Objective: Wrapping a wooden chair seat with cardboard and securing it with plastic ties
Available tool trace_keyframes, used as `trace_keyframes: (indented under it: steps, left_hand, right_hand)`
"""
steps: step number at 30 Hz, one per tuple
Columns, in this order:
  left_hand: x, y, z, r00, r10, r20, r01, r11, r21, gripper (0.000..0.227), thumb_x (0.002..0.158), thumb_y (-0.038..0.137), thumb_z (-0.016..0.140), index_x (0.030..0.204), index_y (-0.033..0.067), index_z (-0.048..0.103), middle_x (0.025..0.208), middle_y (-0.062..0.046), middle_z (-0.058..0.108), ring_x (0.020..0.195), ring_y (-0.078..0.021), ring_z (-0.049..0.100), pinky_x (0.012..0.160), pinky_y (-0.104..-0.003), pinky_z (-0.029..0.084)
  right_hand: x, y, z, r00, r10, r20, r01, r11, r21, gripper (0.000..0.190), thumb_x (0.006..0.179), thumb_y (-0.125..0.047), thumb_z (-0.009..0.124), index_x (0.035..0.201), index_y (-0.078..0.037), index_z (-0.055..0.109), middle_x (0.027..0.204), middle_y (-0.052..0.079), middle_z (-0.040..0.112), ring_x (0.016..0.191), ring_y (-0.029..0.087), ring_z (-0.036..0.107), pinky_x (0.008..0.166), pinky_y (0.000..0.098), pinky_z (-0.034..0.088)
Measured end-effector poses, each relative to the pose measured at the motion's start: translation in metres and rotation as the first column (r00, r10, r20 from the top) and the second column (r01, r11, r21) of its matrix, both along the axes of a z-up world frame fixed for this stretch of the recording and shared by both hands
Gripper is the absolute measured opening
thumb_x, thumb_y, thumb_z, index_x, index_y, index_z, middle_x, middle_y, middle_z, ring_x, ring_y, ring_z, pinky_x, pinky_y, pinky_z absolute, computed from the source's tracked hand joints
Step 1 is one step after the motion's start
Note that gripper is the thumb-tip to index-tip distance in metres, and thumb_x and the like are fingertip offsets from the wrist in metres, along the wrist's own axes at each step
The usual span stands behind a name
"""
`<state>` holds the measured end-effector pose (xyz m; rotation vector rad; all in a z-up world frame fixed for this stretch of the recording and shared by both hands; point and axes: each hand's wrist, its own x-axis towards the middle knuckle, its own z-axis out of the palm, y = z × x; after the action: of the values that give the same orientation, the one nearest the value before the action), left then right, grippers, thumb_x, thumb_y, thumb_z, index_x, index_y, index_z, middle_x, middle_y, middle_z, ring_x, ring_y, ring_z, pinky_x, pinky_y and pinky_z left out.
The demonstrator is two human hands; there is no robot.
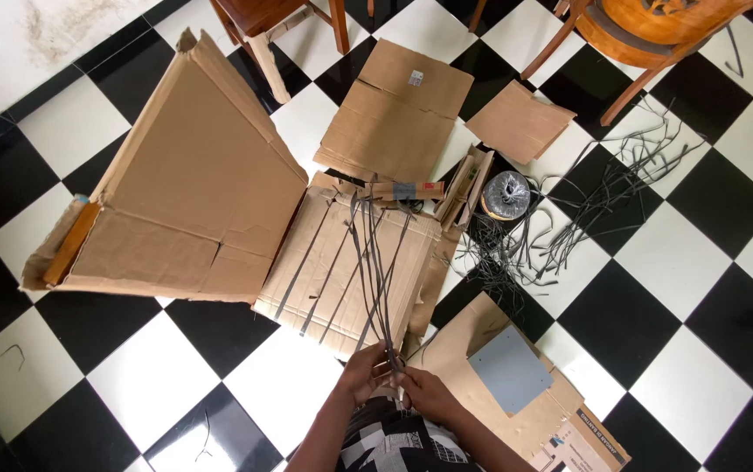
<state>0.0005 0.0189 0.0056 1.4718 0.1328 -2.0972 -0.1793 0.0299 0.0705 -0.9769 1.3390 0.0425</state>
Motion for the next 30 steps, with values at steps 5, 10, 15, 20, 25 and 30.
trace_keyframes:
  steps: [5,10,15,20,25,30]
  left_hand:
    - [0.009,0.025,-0.011,0.999,0.015,-0.034,-0.017,0.998,-0.065,0.027,0.102,0.013,0.063,0.125,0.0015,0.072,0.098,-0.012,0.073,0.088,-0.0228,0.07,0.081,-0.034,0.057]
    - [0.017,0.051,-0.024,0.993,-0.07,0.098,0.08,0.992,-0.097,0.028,0.097,0.012,0.068,0.12,-0.0037,0.073,0.103,-0.015,0.076,0.085,-0.0225,0.071,0.077,-0.032,0.058]
    - [0.037,0.082,-0.079,0.977,-0.168,0.133,0.191,0.964,-0.186,0.042,0.088,0.024,0.087,0.123,0.0067,0.071,0.1,-0.01,0.078,0.083,-0.0213,0.077,0.073,-0.03,0.065]
    - [0.06,0.095,-0.045,0.942,-0.224,0.251,0.273,0.945,-0.181,0.037,0.086,0.023,0.086,0.116,0.0062,0.073,0.087,-0.004,0.075,0.072,-0.0127,0.071,0.065,-0.023,0.062]
    - [0.078,0.103,-0.04,0.938,-0.24,0.252,0.292,0.936,-0.195,0.037,0.084,0.024,0.09,0.113,0.0055,0.075,0.084,-0.005,0.073,0.068,-0.0128,0.07,0.064,-0.025,0.064]
    - [0.096,0.099,-0.026,0.944,-0.238,0.228,0.286,0.936,-0.206,0.041,0.087,0.017,0.083,0.121,-0.0012,0.069,0.085,-0.006,0.071,0.067,-0.0134,0.069,0.063,-0.027,0.065]
  right_hand:
    - [0.013,0.024,0.015,0.965,-0.252,0.066,0.24,0.959,0.149,0.026,0.099,-0.023,0.056,0.101,-0.004,0.073,0.062,0.006,0.062,0.054,0.015,0.053,0.056,0.0275,0.038]
    - [0.023,0.065,-0.004,0.955,-0.293,0.032,0.289,0.952,0.098,0.039,0.104,-0.032,0.053,0.128,-0.005,0.07,0.084,0.011,0.075,0.059,0.017,0.063,0.057,0.0301,0.05]
    - [0.034,0.11,-0.037,0.96,-0.267,-0.091,0.248,0.953,-0.176,0.036,0.095,-0.05,0.063,0.115,-0.023,0.075,0.092,0.01,0.077,0.094,0.031,0.076,0.089,0.0459,0.056]
    - [0.064,0.127,-0.037,0.896,-0.434,-0.095,0.398,0.879,-0.263,0.044,0.096,-0.049,0.057,0.122,-0.017,0.071,0.113,0.012,0.078,0.118,0.033,0.069,0.103,0.0482,0.05]
    - [0.1,0.107,-0.03,0.862,-0.505,-0.034,0.466,0.819,-0.335,0.04,0.097,-0.04,0.06,0.133,-0.023,0.067,0.137,0.015,0.068,0.131,0.037,0.06,0.113,0.0506,0.045]
    - [0.13,0.084,-0.022,0.864,-0.488,0.125,0.502,0.808,-0.31,0.044,0.102,-0.031,0.056,0.146,-0.025,0.06,0.152,0.022,0.054,0.138,0.042,0.051,0.116,0.0535,0.042]
